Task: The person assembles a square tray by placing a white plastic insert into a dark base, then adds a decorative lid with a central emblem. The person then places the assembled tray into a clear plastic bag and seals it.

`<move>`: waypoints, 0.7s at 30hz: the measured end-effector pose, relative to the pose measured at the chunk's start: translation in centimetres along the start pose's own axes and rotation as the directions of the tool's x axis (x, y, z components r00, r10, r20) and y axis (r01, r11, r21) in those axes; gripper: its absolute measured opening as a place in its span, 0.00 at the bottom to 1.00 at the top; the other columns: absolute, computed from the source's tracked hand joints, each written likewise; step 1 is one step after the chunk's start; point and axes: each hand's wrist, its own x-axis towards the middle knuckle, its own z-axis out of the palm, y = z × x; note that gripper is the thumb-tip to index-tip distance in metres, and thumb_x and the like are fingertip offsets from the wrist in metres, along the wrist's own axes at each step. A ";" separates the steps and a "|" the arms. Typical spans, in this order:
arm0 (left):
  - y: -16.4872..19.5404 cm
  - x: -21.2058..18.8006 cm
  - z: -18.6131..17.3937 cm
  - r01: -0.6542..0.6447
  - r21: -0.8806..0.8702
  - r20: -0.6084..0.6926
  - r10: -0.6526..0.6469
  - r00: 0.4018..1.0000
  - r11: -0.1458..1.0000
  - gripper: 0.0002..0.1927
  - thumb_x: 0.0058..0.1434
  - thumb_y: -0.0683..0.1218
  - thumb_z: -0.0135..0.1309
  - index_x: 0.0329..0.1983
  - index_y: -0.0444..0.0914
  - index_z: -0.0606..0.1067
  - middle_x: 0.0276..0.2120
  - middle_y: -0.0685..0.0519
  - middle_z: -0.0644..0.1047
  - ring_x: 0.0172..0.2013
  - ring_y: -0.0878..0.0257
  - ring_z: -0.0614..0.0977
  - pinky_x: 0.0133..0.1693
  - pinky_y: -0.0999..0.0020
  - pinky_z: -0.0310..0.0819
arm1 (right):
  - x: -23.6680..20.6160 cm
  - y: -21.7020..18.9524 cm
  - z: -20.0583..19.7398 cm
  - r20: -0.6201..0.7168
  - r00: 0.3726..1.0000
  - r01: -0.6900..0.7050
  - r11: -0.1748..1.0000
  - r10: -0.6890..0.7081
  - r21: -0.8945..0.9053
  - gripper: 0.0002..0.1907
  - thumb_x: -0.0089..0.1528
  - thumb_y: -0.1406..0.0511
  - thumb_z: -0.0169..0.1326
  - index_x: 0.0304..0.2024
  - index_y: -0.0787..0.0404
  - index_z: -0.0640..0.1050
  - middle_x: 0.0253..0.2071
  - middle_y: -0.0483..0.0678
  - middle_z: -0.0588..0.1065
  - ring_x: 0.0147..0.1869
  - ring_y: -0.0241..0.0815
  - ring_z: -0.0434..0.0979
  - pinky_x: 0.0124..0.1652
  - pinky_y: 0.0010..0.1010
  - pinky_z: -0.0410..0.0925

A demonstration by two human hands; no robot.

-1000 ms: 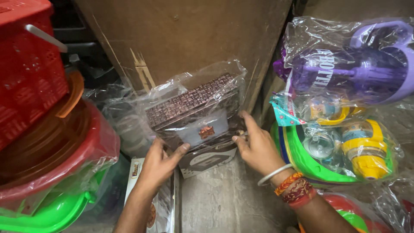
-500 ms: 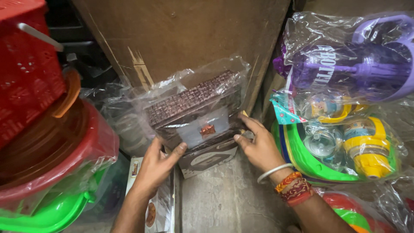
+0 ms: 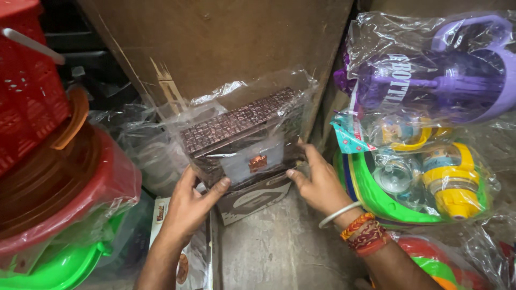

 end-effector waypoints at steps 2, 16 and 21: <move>0.0 0.0 0.0 -0.016 0.013 0.005 0.016 1.000 1.000 0.24 0.56 0.53 0.65 0.52 0.37 0.76 0.50 0.50 0.81 0.53 0.59 0.80 0.56 0.63 0.70 | 0.0 0.3 0.1 0.000 1.000 0.019 1.000 -0.019 -0.012 0.33 0.58 0.65 0.61 0.64 0.66 0.66 0.60 0.62 0.73 0.66 0.59 0.72 0.61 0.42 0.65; -0.2 0.2 -0.8 -0.061 0.203 0.035 0.055 0.998 0.977 0.32 0.53 0.54 0.66 0.58 0.36 0.74 0.53 0.45 0.79 0.55 0.56 0.80 0.56 0.62 0.70 | -0.4 -6.2 -0.5 -0.192 0.928 0.245 0.910 -0.321 -0.336 0.50 0.56 0.62 0.64 0.73 0.70 0.53 0.71 0.67 0.56 0.74 0.67 0.56 0.69 0.49 0.54; -0.2 0.3 -0.7 -0.079 0.259 0.032 0.073 0.997 0.963 0.34 0.53 0.56 0.67 0.60 0.36 0.73 0.53 0.43 0.78 0.55 0.53 0.79 0.56 0.61 0.69 | 1.1 -12.1 -2.0 -0.085 0.799 0.478 0.715 -0.595 -0.510 0.46 0.60 0.60 0.62 0.74 0.62 0.55 0.74 0.63 0.57 0.79 0.65 0.54 0.72 0.58 0.48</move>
